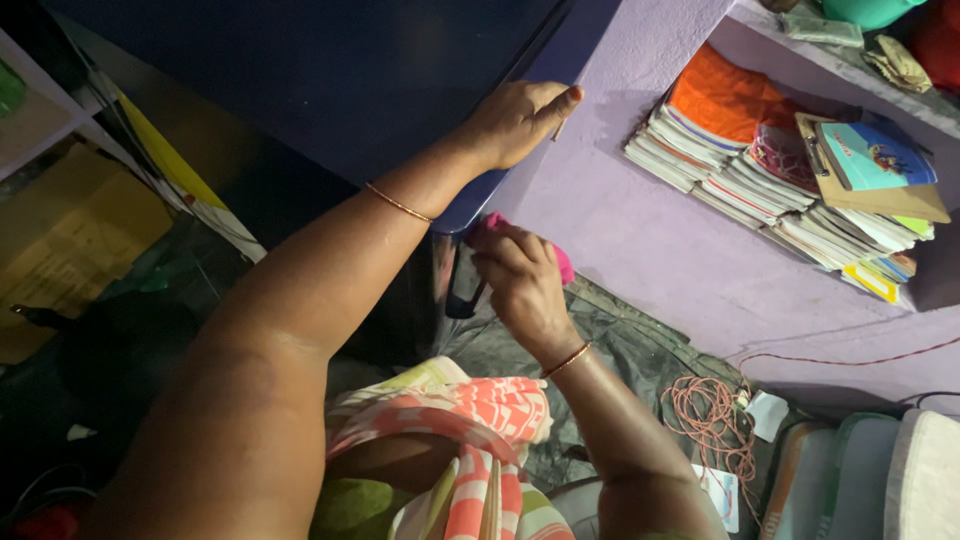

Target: The person wipes the top surface of a dark blue cabinet using a pink cloth. They repeatedly rub the surface and edges with both hands, occasionally folding the cloth, and continue the wiping motion across the entire top area.

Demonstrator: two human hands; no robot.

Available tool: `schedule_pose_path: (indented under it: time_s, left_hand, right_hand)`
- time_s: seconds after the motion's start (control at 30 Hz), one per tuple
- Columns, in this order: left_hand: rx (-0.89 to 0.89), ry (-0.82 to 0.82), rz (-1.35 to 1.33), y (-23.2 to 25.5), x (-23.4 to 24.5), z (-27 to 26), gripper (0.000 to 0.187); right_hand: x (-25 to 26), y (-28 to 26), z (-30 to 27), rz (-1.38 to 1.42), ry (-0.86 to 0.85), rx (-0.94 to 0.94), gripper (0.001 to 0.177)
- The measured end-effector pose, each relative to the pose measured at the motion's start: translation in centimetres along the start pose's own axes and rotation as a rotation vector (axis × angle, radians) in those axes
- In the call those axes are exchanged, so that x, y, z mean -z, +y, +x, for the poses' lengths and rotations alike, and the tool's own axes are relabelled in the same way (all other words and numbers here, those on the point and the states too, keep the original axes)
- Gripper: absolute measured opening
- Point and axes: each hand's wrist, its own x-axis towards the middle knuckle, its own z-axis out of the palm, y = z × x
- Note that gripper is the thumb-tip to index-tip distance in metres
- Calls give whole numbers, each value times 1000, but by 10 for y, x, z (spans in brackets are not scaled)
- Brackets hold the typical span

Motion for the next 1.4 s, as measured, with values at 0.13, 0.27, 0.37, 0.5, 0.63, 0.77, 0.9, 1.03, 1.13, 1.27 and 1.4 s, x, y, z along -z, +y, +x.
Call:
schedule_pose_path:
  time_s: [0.13, 0.27, 0.37, 0.5, 0.63, 0.77, 0.9, 1.03, 1.13, 1.27, 1.4]
  left_hand:
    - [-9, -2, 11, 2, 2, 1, 92]
    - [81, -59, 58, 3, 1, 1, 88]
    - [15, -38, 28, 0, 0, 2, 86]
    - [5, -12, 13, 1, 0, 1, 83]
    - [6, -21, 48, 3, 0, 1, 81]
    - [-5, -22, 4, 2, 1, 2, 81]
    - [-4, -16, 25, 4, 2, 2, 82]
    - [8, -21, 26, 3, -1, 2, 84]
    - [16, -18, 33, 2, -1, 3, 86]
    - [28, -29, 46, 2, -1, 3, 87]
    - [30, -31, 87, 1, -2, 3, 87]
  right_hand:
    - [-24, 4, -32, -124, 106, 99, 31]
    - [-37, 15, -51, -144, 140, 114, 39]
    - [-35, 15, -44, -140, 90, 43, 43]
    - [-34, 11, -27, -100, 96, -24, 40]
    - [-39, 6, -39, -160, 62, 106, 39]
    - [-32, 7, -36, -99, 53, 88, 41]
    - [-23, -6, -7, 64, 263, -90, 35]
    - [-9, -11, 11, 320, 213, -253, 28]
    - [0, -11, 17, 217, 124, -180, 28]
    - [2, -10, 18, 123, 104, -86, 24]
    - [-4, 1, 25, 519, 46, -563, 17]
